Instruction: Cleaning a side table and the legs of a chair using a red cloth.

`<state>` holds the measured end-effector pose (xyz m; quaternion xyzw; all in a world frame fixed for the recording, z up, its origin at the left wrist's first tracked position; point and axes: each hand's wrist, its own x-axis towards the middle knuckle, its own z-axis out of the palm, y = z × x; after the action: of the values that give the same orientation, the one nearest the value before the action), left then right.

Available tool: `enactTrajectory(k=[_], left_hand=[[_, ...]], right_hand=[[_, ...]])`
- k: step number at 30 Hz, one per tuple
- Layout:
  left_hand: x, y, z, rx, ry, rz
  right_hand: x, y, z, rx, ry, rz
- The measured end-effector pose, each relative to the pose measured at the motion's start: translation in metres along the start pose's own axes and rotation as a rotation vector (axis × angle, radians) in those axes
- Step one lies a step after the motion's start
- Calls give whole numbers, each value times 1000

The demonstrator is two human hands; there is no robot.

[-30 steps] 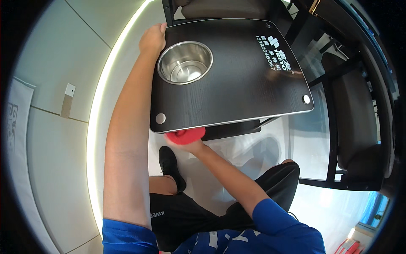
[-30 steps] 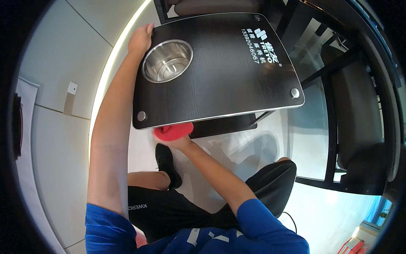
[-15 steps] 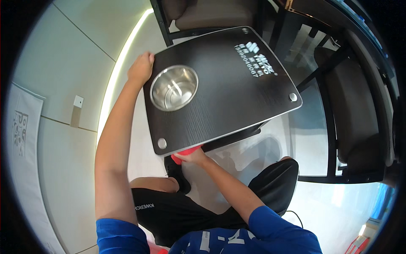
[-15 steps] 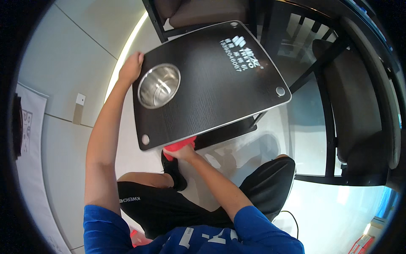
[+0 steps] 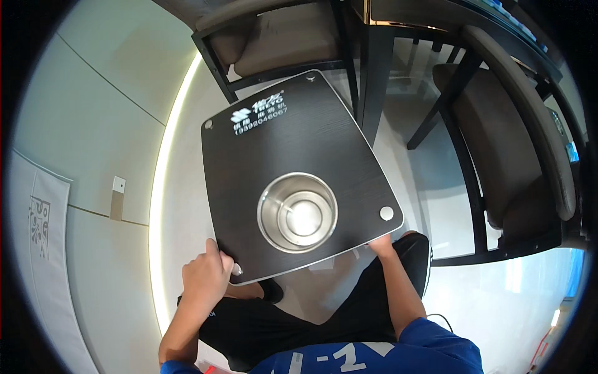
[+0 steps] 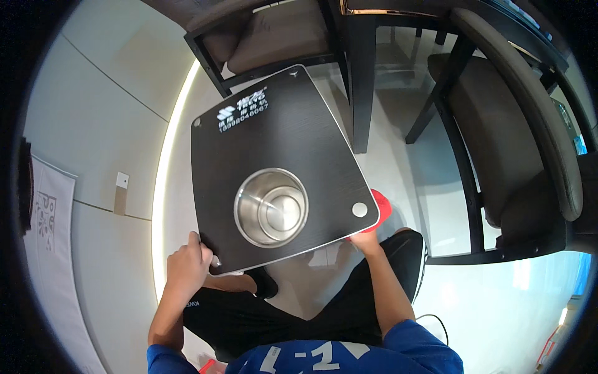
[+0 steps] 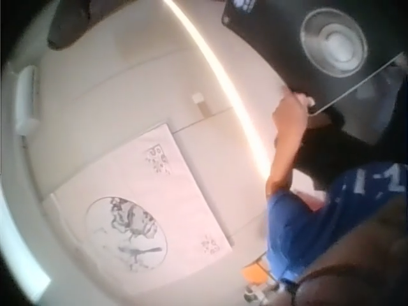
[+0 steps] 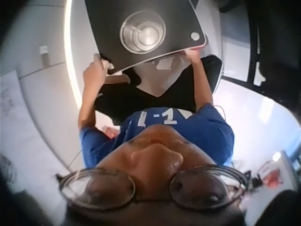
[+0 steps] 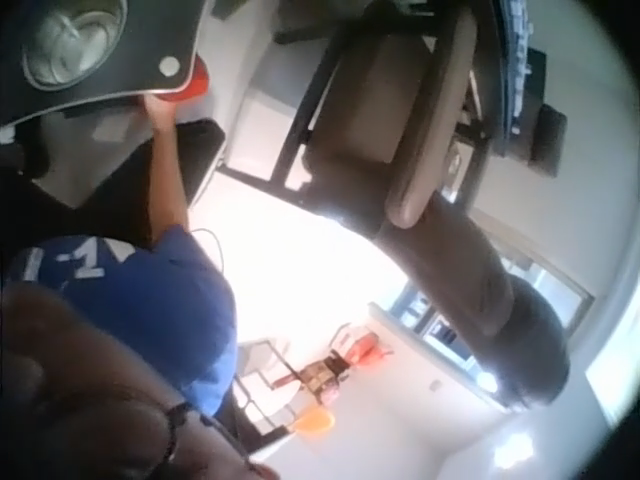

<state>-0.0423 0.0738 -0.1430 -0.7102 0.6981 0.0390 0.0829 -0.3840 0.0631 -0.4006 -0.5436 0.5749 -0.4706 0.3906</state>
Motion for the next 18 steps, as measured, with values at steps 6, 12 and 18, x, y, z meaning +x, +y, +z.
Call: enactTrajectory(k=[6,12,18], left_hand=[[37,-9,-6,-308,-173,-121],[128,-10,-37,-466,-414,-175],[194,-17,20,-486,263,-242]], right_hand=[[-17,22,19,-133,30,53],[-47,13,23,102,158,-53],[-32,-47,19,153,3,-189]])
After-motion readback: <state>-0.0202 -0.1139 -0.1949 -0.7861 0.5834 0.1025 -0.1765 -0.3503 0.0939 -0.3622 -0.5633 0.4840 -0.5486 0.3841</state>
